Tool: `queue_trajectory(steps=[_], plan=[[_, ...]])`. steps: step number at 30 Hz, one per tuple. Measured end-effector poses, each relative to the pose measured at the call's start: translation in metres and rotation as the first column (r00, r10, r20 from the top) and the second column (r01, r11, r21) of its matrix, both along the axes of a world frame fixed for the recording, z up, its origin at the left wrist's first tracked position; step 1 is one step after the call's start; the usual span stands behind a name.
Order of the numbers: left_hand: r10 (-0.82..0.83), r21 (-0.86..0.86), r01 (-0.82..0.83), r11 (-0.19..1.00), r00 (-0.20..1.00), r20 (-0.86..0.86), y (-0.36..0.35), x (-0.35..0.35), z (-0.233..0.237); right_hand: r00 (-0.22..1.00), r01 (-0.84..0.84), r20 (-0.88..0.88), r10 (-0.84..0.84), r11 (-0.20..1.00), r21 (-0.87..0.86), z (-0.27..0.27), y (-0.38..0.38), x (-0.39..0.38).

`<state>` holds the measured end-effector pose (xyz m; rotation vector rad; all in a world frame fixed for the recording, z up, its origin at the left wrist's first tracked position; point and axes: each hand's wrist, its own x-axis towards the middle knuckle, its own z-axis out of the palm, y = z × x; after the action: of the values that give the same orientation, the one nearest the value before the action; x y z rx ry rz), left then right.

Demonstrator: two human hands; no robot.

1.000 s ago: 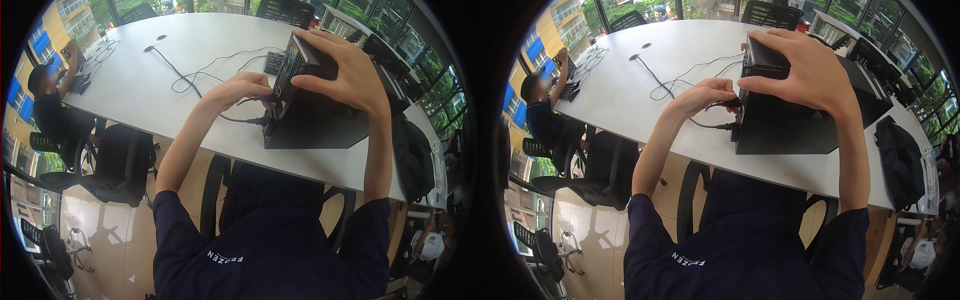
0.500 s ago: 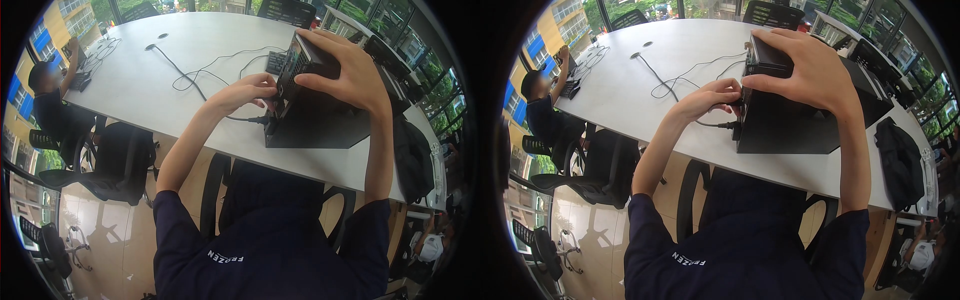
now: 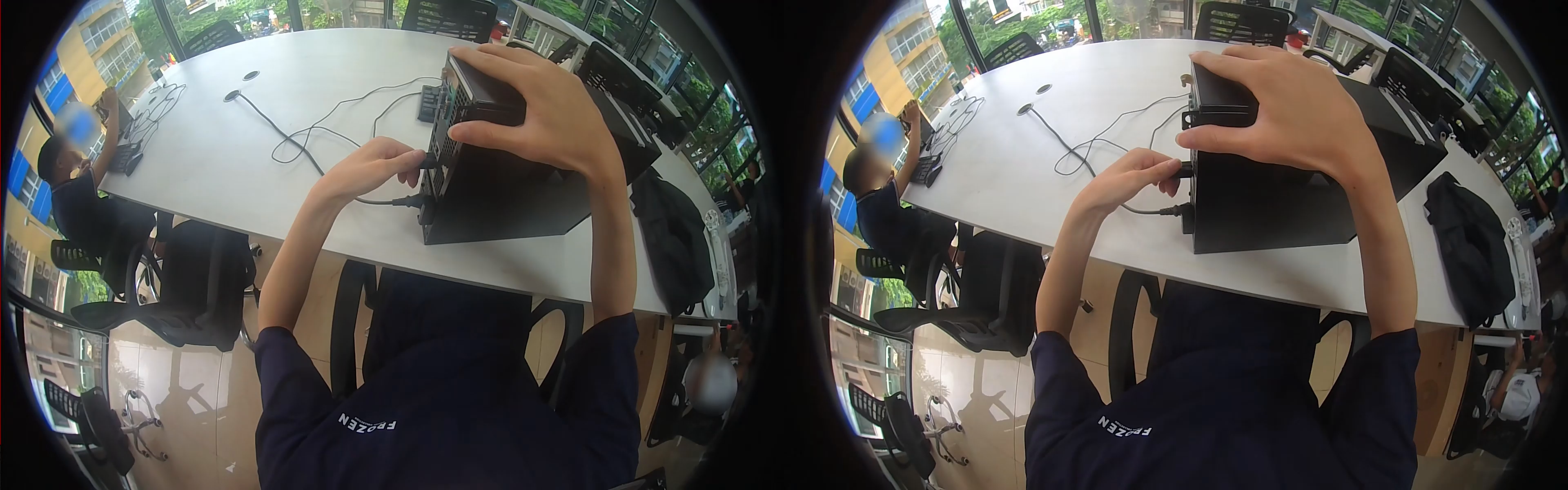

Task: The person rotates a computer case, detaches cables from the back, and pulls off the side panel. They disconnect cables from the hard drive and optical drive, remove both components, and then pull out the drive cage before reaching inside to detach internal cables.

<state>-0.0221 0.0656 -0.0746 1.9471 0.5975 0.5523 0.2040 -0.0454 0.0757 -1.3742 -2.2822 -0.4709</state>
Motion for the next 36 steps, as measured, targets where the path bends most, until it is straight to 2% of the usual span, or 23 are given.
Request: queue_trajectory(steps=[7, 9, 10, 12, 13, 15, 16, 17, 18, 19, 21, 22, 23, 25, 27, 28, 29, 30, 31, 33, 34, 35, 36], plan=[[0.028, -0.009, -0.028, 1.000, 0.995, 0.096, -0.006, 0.004, -0.007, 1.000, -0.006, -0.002, 0.006, 1.000, -0.016, 0.001, -0.003, -0.004], [0.011, 0.064, -0.016, 0.998, 0.997, 0.077, -0.006, 0.003, -0.002, 1.000, -0.013, 0.005, 0.013, 1.000, -0.010, 0.000, 0.001, -0.003], [0.014, 0.067, -0.020, 0.998, 0.996, 0.082, -0.010, 0.005, 0.002, 0.999, -0.046, 0.016, 0.045, 0.996, 0.074, -0.003, 0.004, -0.001], [0.260, 0.345, -0.246, 0.906, 0.966, 0.006, -0.026, 0.009, 0.009, 0.996, -0.082, 0.029, 0.079, 0.984, 0.161, -0.004, 0.005, -0.001], [0.262, 0.350, -0.247, 0.904, 0.965, 0.006, -0.036, 0.011, 0.014, 0.996, -0.084, 0.029, 0.081, 0.987, 0.136, -0.004, 0.004, -0.001], [0.528, 0.663, -0.382, 0.643, 0.849, -0.023, -0.055, 0.014, 0.024, 0.996, -0.083, 0.027, 0.081, 0.989, 0.120, -0.002, 0.003, 0.001], [0.523, 0.668, -0.375, 0.642, 0.852, -0.025, -0.062, 0.016, 0.028, 0.987, -0.151, 0.084, 0.140, 0.978, 0.141, -0.002, 0.001, 0.005], [0.468, 0.674, -0.443, 0.591, 0.869, 0.161, -0.067, 0.022, 0.035, 0.972, -0.210, 0.141, 0.188, 0.964, 0.166, 0.000, -0.002, 0.012], [0.401, 0.655, -0.521, 0.547, 0.850, 0.341, -0.071, 0.024, 0.038, 0.971, -0.213, 0.130, 0.201, 0.973, 0.091, 0.004, -0.008, 0.016], [0.398, 0.657, -0.518, 0.547, 0.852, 0.341, -0.076, 0.028, 0.041, 0.972, -0.210, 0.129, 0.197, 0.973, 0.093, 0.006, -0.014, 0.023], [0.393, 0.558, -0.664, 0.497, 0.746, 0.538, -0.082, 0.036, 0.046, 0.972, -0.219, 0.084, 0.220, 0.975, -0.025, 0.010, -0.030, 0.044], [0.392, 0.557, -0.667, 0.495, 0.743, 0.542, -0.080, 0.040, 0.046, 0.979, -0.200, 0.027, 0.202, 0.977, -0.077, 0.012, -0.040, 0.057], [0.315, 0.481, -0.681, 0.552, 0.704, 0.636, -0.076, 0.044, 0.045, 0.979, -0.199, 0.029, 0.202, 0.977, -0.077, 0.014, -0.048, 0.073], [0.243, 0.404, -0.678, 0.614, 0.650, 0.720, -0.072, 0.052, 0.032, 0.998, 0.026, 0.062, -0.022, 0.998, -0.065, 0.014, -0.065, 0.112], [0.133, 0.348, -0.720, 0.600, 0.518, 0.845, -0.069, 0.057, 0.016, 0.989, 0.138, -0.044, -0.141, 0.988, -0.068, 0.008, -0.073, 0.158], [0.108, 0.341, -0.685, 0.644, 0.523, 0.846, -0.075, 0.058, 0.015, 0.989, 0.136, -0.046, -0.139, 0.989, -0.065, 0.004, -0.073, 0.180], [0.109, 0.343, -0.686, 0.642, 0.524, 0.844, -0.080, 0.060, 0.018, 0.971, 0.093, -0.213, -0.112, 0.991, -0.098, -0.003, -0.073, 0.200], [0.133, 0.386, -0.706, 0.593, 0.559, 0.818, -0.085, 0.065, 0.023, 0.923, 0.045, -0.374, -0.089, 0.991, -0.125, -0.012, -0.071, 0.217], [0.160, 0.429, -0.724, 0.540, 0.589, 0.792, -0.090, 0.070, 0.025, 0.924, 0.040, -0.373, -0.084, 0.991, -0.125, -0.022, -0.068, 0.231], [0.183, 0.445, -0.691, 0.570, 0.634, 0.751, -0.100, 0.081, 0.017, 0.584, -0.187, -0.811, -0.025, 0.969, -0.164, -0.048, -0.055, 0.252], [0.211, 0.456, -0.705, 0.543, 0.640, 0.739, -0.106, 0.086, 0.015, 0.580, -0.246, -0.808, 0.101, 0.968, -0.056, -0.060, -0.044, 0.251], [0.242, 0.466, -0.719, 0.516, 0.644, 0.726, -0.111, 0.091, 0.012, 0.582, -0.256, -0.806, 0.107, 0.965, -0.056, -0.072, -0.037, 0.249], [0.251, 0.463, -0.726, 0.508, 0.639, 0.727, -0.116, 0.097, 0.006, 0.415, -0.290, -0.898, 0.145, 0.957, 0.020, -0.081, -0.031, 0.233]])
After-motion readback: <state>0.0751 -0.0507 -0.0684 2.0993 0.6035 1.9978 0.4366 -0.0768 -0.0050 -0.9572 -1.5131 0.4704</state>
